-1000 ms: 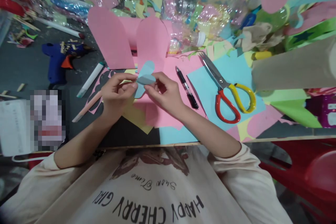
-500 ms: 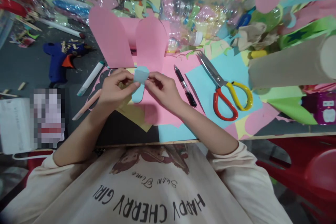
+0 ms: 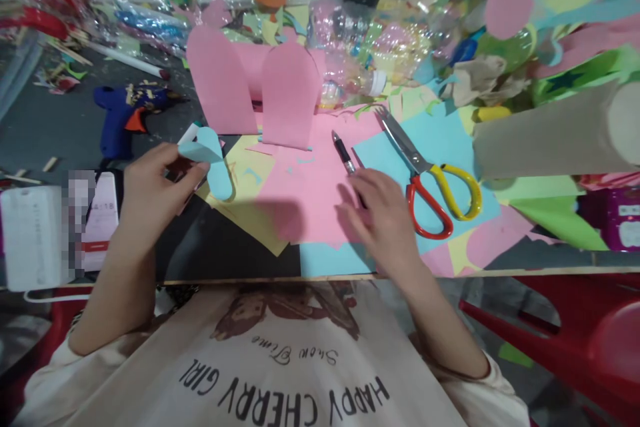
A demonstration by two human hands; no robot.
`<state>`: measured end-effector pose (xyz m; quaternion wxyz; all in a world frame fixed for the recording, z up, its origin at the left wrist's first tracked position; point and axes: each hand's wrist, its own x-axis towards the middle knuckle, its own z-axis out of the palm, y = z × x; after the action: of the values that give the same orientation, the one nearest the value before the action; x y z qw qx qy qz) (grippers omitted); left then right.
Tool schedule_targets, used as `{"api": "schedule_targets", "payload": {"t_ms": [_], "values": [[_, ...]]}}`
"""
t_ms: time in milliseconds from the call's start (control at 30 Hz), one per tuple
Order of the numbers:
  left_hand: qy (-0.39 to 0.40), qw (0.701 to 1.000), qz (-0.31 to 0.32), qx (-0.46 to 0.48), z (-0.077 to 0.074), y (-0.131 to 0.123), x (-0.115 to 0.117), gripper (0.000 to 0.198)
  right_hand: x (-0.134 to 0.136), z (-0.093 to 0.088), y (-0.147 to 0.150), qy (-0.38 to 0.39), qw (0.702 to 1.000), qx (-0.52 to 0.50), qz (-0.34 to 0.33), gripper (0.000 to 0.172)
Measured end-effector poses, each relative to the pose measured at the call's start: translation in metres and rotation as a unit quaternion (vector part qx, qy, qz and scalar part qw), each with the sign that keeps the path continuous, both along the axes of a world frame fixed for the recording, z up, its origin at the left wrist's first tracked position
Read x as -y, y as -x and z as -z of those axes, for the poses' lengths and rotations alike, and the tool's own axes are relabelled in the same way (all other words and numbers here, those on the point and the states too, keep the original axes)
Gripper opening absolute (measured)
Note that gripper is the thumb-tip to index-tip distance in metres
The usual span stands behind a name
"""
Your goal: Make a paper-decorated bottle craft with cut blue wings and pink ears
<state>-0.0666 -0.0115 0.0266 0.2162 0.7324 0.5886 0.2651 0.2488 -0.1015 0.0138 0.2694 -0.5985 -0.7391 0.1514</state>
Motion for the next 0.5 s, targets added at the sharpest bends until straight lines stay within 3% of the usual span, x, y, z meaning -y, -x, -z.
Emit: {"api": "schedule_targets", "payload": {"t_ms": [100,200,333,433,500], "values": [[-0.024,1.000,-0.007,-0.015,0.011,0.006,0.002,0.007,0.002,0.007,-0.030,-0.010,0.994,0.048,0.099,0.030],[-0.024,1.000,-0.012,-0.013,0.015,0.007,0.005,0.019,0.002,0.011,-0.042,0.009,0.991,0.056,0.118,0.030],[-0.032,0.999,-0.029,-0.013,0.011,0.006,0.014,0.033,0.003,0.008,-0.041,-0.014,0.991,0.058,0.124,0.011],[-0.073,0.997,-0.033,-0.010,0.006,0.003,0.022,0.029,0.003,0.004,-0.044,-0.028,0.989,0.058,0.130,0.008],[-0.100,0.994,-0.035,0.001,0.004,0.002,0.026,0.025,0.001,0.002,-0.052,-0.025,0.985,0.029,0.167,0.009]]}}
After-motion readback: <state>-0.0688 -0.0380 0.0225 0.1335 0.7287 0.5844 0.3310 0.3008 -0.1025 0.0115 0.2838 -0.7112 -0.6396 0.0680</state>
